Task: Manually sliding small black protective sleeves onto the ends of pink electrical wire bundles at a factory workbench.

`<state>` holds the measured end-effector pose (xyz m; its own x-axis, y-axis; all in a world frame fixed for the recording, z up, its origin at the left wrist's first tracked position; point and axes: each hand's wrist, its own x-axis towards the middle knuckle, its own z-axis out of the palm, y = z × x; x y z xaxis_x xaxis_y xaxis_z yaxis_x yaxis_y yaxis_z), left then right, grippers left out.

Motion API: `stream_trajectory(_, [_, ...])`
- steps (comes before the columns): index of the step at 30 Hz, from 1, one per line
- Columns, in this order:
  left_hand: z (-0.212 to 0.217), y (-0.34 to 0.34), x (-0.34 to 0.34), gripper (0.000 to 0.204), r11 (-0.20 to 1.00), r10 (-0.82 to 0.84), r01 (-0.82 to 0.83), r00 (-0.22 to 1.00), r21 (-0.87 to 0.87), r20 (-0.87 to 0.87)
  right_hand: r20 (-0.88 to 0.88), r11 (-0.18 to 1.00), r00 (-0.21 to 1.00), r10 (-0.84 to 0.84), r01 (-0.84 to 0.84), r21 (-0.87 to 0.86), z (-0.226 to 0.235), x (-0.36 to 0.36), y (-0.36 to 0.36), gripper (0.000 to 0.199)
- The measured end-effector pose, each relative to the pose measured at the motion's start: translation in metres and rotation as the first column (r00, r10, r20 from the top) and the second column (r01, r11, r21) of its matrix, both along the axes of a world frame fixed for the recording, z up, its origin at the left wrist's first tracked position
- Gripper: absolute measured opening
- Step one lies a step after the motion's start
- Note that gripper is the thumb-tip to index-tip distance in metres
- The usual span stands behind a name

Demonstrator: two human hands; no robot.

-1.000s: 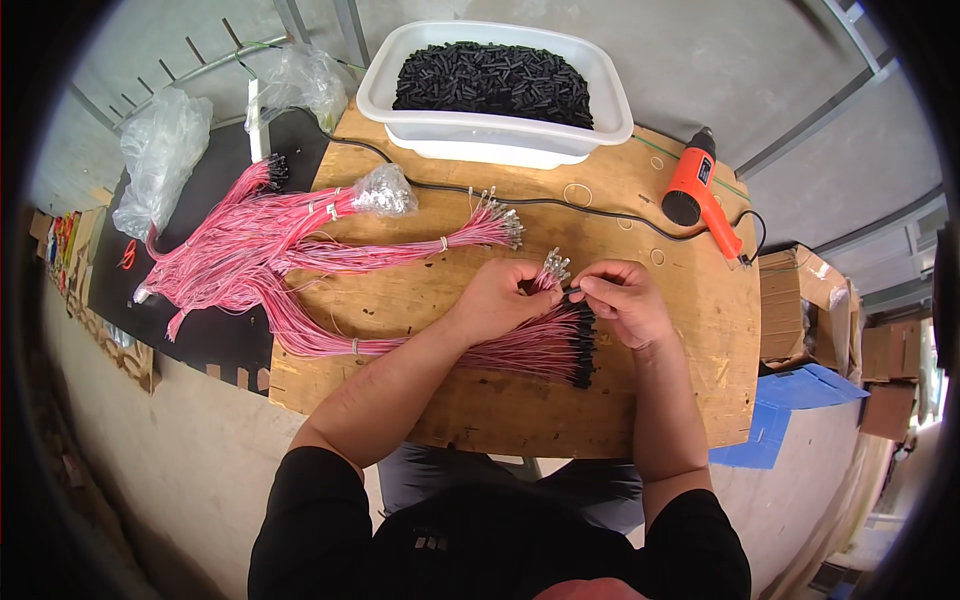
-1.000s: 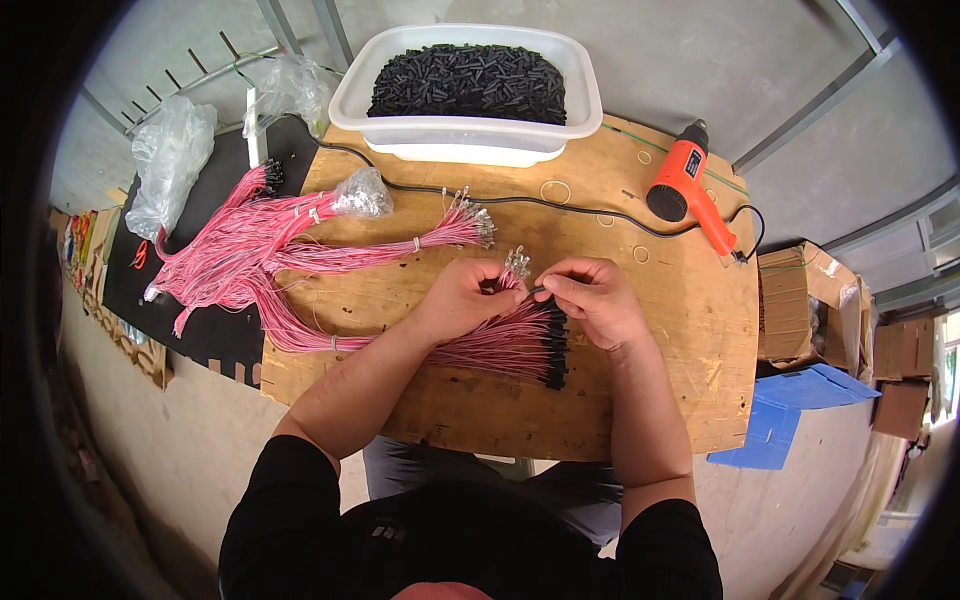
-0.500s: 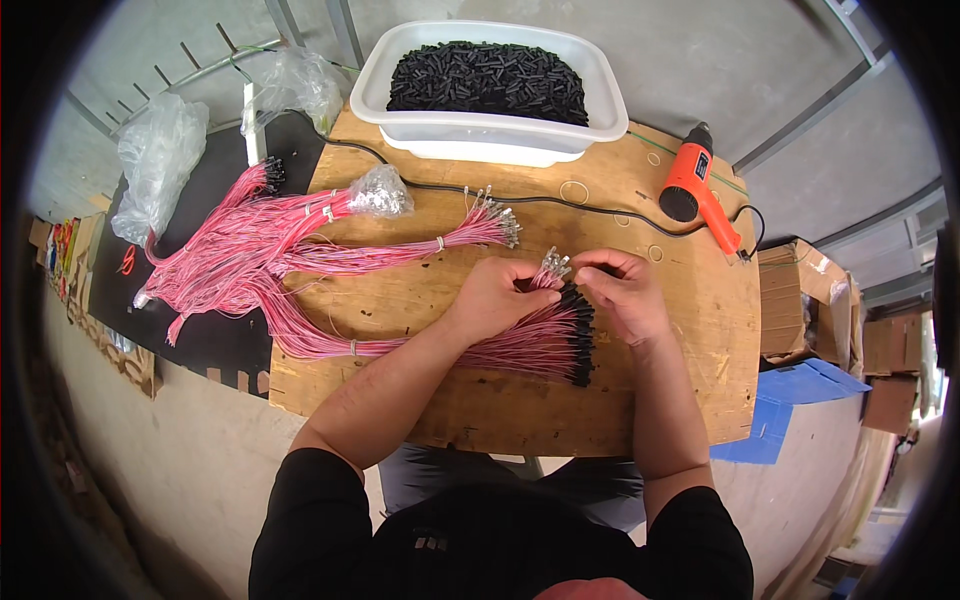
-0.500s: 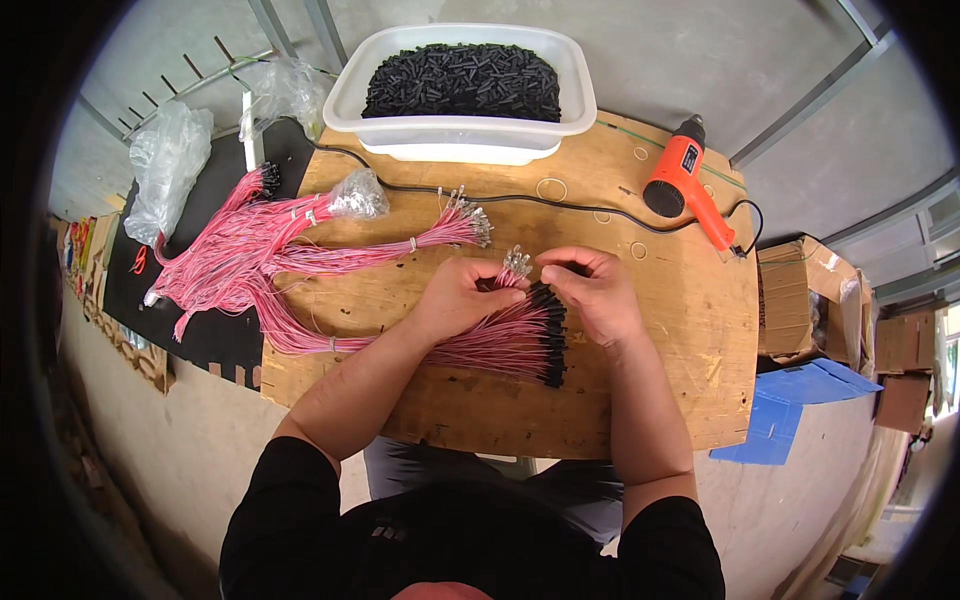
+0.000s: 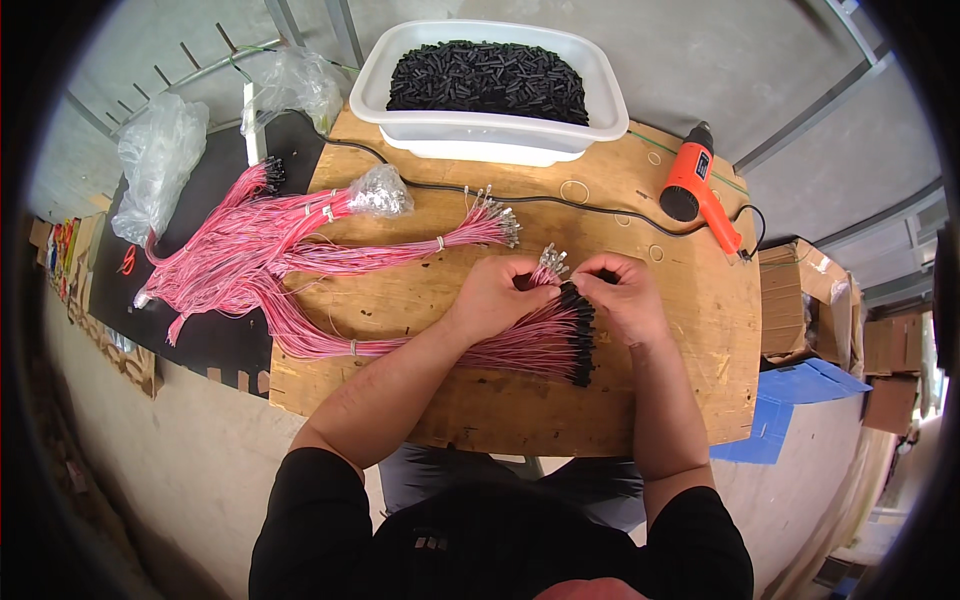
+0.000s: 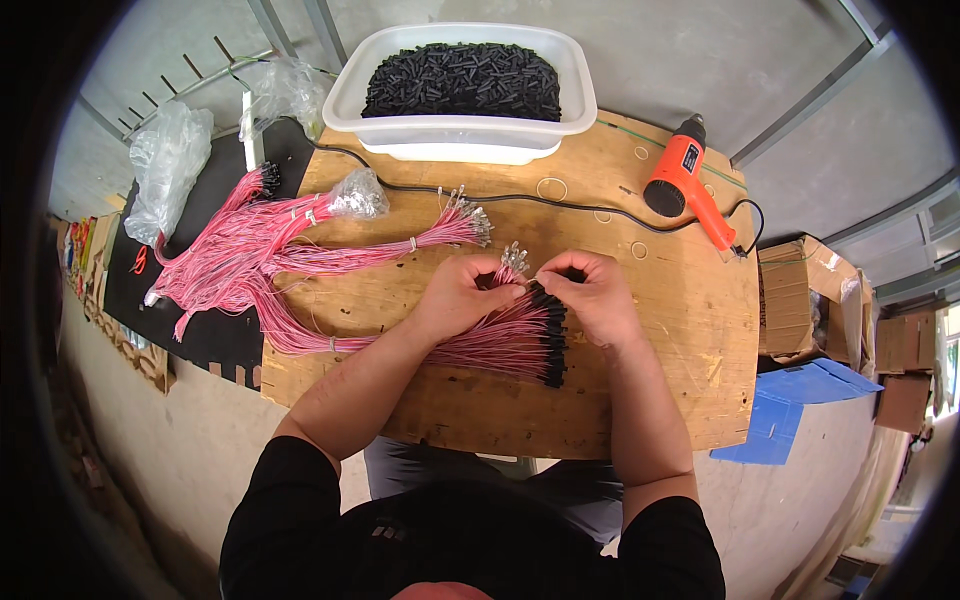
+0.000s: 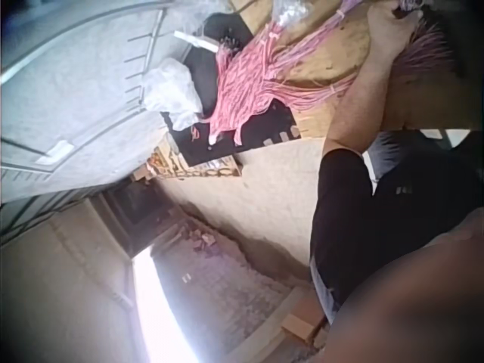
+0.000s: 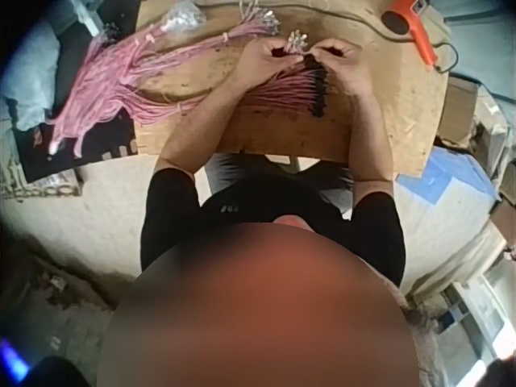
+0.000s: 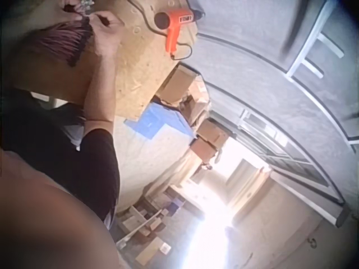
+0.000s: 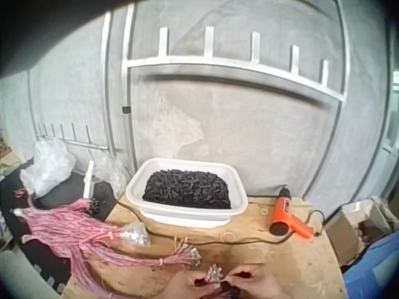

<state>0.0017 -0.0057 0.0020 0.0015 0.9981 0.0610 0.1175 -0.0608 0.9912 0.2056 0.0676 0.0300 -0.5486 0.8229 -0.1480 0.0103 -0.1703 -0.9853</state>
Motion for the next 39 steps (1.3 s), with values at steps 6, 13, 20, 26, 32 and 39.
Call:
stream_trajectory(6, [0.004, -0.001, 0.002, 0.014, 0.999, 0.022, -0.021, 0.999, 0.033, -0.028, 0.065, 1.0, 0.998, 0.001, -0.003, 0.024, 0.003, -0.002, -0.002, 0.007])
stream_trajectory(13, [-0.01, 0.002, -0.001, 0.014, 0.999, 0.028, -0.028, 1.0, 0.024, 0.008, -0.232, 0.971, 0.971, -0.056, -0.001, -0.238, 0.004, 0.005, 0.013, 0.019])
stream_trajectory(20, [-0.016, 0.005, -0.001, 0.015, 0.997, -0.019, 0.032, 0.98, -0.065, 0.197, -0.484, 0.868, 0.839, -0.247, -0.03, -0.495, -0.022, 0.019, 0.035, 0.015])
stream_trajectory(26, [-0.016, 0.005, -0.002, 0.015, 0.999, -0.016, 0.023, 0.985, -0.043, 0.171, -0.612, 0.796, 0.665, -0.429, -0.042, -0.604, -0.023, 0.026, 0.044, 0.017])
stream_trajectory(32, [-0.014, 0.005, -0.001, 0.015, 0.999, -0.018, 0.026, 0.986, -0.047, 0.165, -0.426, 0.859, 0.814, -0.394, 0.162, -0.486, -0.021, 0.021, 0.039, 0.023])
stream_trajectory(39, [-0.013, 0.005, -0.003, 0.015, 0.998, -0.025, 0.034, 0.985, -0.053, 0.168, -0.505, 0.903, 0.82, -0.271, 0.035, -0.427, -0.024, 0.023, 0.036, 0.02])
